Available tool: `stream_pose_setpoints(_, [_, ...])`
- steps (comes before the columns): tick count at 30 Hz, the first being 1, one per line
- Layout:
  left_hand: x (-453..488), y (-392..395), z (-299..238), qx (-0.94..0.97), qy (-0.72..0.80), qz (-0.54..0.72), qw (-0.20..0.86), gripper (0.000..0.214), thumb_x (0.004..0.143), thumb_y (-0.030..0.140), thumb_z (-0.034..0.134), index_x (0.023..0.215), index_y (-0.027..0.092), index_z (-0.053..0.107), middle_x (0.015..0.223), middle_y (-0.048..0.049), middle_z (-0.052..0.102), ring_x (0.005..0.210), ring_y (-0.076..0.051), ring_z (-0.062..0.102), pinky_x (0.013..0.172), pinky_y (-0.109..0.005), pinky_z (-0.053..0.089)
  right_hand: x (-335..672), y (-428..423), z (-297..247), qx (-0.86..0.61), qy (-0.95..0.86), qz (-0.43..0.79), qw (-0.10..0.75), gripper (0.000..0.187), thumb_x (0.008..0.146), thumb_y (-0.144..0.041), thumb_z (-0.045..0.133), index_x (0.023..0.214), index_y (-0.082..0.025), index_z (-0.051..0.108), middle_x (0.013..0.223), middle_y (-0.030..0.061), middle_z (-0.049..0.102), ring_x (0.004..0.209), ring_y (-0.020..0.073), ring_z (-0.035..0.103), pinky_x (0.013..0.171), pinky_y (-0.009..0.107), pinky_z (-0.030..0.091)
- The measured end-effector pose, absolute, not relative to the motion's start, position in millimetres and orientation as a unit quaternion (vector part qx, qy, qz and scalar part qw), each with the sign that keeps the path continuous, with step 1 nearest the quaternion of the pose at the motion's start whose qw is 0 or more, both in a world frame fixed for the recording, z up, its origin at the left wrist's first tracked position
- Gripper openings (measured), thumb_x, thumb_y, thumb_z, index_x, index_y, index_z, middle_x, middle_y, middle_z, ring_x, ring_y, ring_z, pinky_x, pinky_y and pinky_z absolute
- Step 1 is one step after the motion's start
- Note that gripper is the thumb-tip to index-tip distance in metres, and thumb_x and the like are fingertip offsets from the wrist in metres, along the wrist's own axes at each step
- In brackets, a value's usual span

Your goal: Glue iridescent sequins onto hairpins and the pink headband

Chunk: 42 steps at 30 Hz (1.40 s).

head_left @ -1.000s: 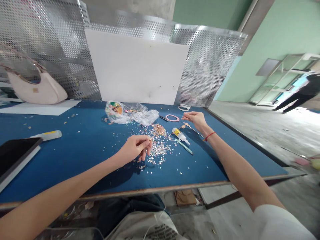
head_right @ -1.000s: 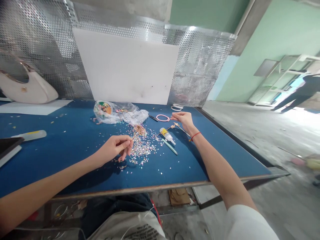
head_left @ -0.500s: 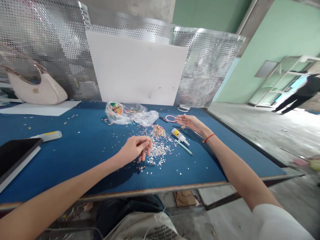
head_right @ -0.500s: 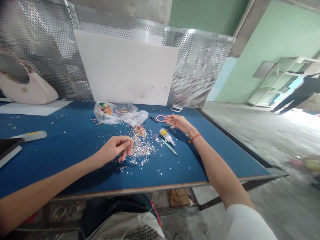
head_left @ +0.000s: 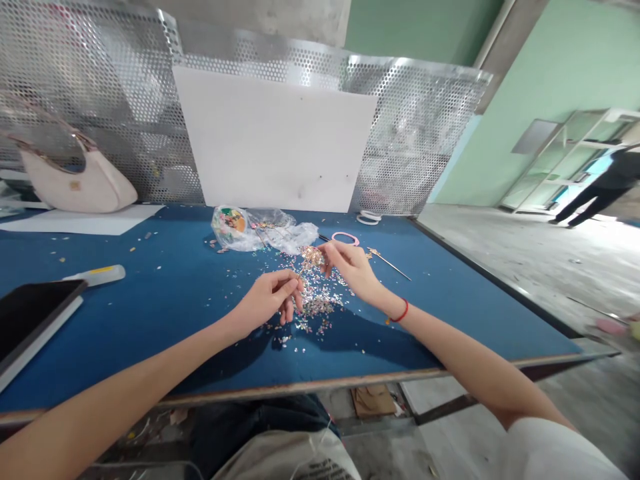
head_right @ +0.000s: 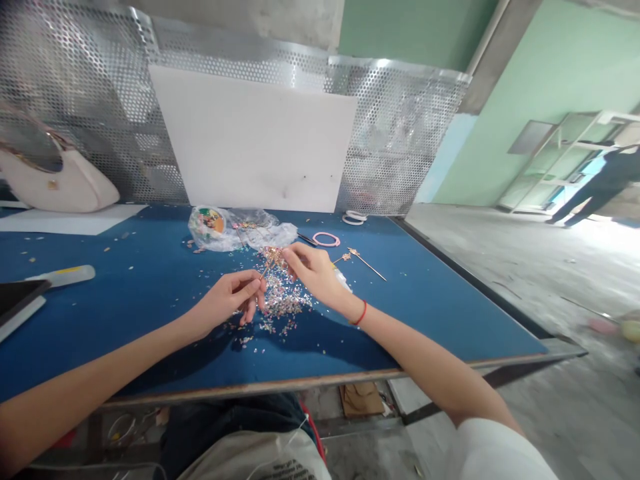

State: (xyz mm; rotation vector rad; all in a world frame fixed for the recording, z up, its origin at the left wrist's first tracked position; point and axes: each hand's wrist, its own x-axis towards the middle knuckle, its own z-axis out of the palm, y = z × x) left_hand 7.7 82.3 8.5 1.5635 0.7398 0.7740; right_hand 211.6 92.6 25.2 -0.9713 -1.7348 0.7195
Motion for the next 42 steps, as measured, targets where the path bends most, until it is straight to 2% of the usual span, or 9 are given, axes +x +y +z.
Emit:
stream_pose_setpoints(5, [8,80,10,0.669,0.305,0.322,0.597,0.026,0.09,0.041,0.054,0.083,0.016,0.05,0.063,0.0006,0.062,0.039,-0.007,0.055,0.037,-0.017,0.045,203,79,16,-0.447,-0.729,0.165,0.492,0.027,0.084,-0.048,0.062,0.079,-0.022,0.06,0.059,-0.0032,0.051,0.05,0.0099,0.044,0.048,0.025,0.036])
stream_pose_setpoints(14, [13,73,12,0.685,0.287,0.32,0.589,0.022,0.094,0.035,0.047,0.08,0.017,0.048,0.058,0.0047,0.054,0.033,-0.004,0.047,0.032,-0.015,0.038,194,74,14,-0.452,-0.697,0.2,0.52,0.048,0.094,-0.056,0.04,0.06,-0.022,0.041,0.047,-0.0033,0.045,0.042,0.0088,0.039,0.043,0.025,0.031])
stream_pose_setpoints(20, [10,78,11,0.682,0.289,0.334,0.582,0.021,0.094,0.033,0.046,0.081,0.017,0.049,0.059,0.004,0.055,0.034,-0.005,0.048,0.032,-0.016,0.04,211,102,13,-0.437,-0.616,0.286,0.59,0.044,0.088,-0.063,0.045,0.074,-0.022,0.047,0.051,-0.0051,0.047,0.035,0.0081,0.043,0.035,0.024,0.033])
stream_pose_setpoints(25, [8,81,10,0.678,0.302,0.339,0.578,0.02,0.094,0.032,0.045,0.082,0.017,0.049,0.059,0.0043,0.054,0.033,-0.004,0.046,0.032,-0.015,0.038,215,97,15,-0.381,-0.668,0.32,0.553,0.039,0.094,-0.055,0.041,0.094,-0.019,0.057,0.064,-0.0011,0.055,0.049,0.0091,0.052,0.046,0.025,0.044])
stream_pose_setpoints(28, [9,82,9,0.682,0.306,0.328,0.577,0.018,0.094,0.03,0.044,0.082,0.017,0.049,0.059,0.0039,0.055,0.033,-0.005,0.047,0.032,-0.016,0.039,209,86,17,-0.386,-0.716,0.275,0.512,0.033,0.095,-0.048,0.043,0.098,-0.019,0.058,0.07,-0.0005,0.057,0.054,0.009,0.053,0.053,0.025,0.045])
stream_pose_setpoints(31, [10,82,6,0.688,0.304,0.314,0.58,0.017,0.094,0.029,0.044,0.082,0.017,0.049,0.059,0.0038,0.055,0.035,-0.006,0.049,0.032,-0.016,0.041,206,81,17,-0.426,-0.743,0.181,0.484,0.023,0.091,-0.04,0.053,0.088,-0.018,0.058,0.069,-0.0007,0.057,0.055,0.0087,0.049,0.053,0.025,0.04])
stream_pose_setpoints(36, [11,78,7,0.707,0.299,0.281,0.576,0.019,0.094,0.028,0.042,0.078,0.018,0.047,0.061,0.0033,0.056,0.034,-0.005,0.049,0.031,-0.016,0.038,214,92,13,-0.462,-0.73,0.064,0.5,0.026,0.093,-0.028,0.046,0.072,-0.018,0.057,0.056,-0.0018,0.054,0.05,0.0082,0.045,0.052,0.025,0.037])
stream_pose_setpoints(40, [10,76,10,0.711,0.321,0.276,0.562,0.019,0.095,0.028,0.038,0.082,0.018,0.048,0.061,0.0033,0.056,0.033,-0.005,0.046,0.033,-0.017,0.035,224,102,15,-0.455,-0.672,0.174,0.558,0.025,0.094,-0.035,0.046,0.08,-0.018,0.059,0.058,-0.002,0.055,0.042,0.0074,0.047,0.042,0.024,0.036])
stream_pose_setpoints(42, [9,77,12,0.727,0.338,0.277,0.53,0.02,0.094,0.026,0.037,0.083,0.018,0.051,0.058,0.0045,0.055,0.033,-0.004,0.04,0.034,-0.017,0.032,225,101,20,-0.422,-0.676,0.232,0.558,0.028,0.094,-0.04,0.046,0.085,-0.018,0.06,0.063,-0.0003,0.058,0.046,0.0081,0.052,0.043,0.024,0.041])
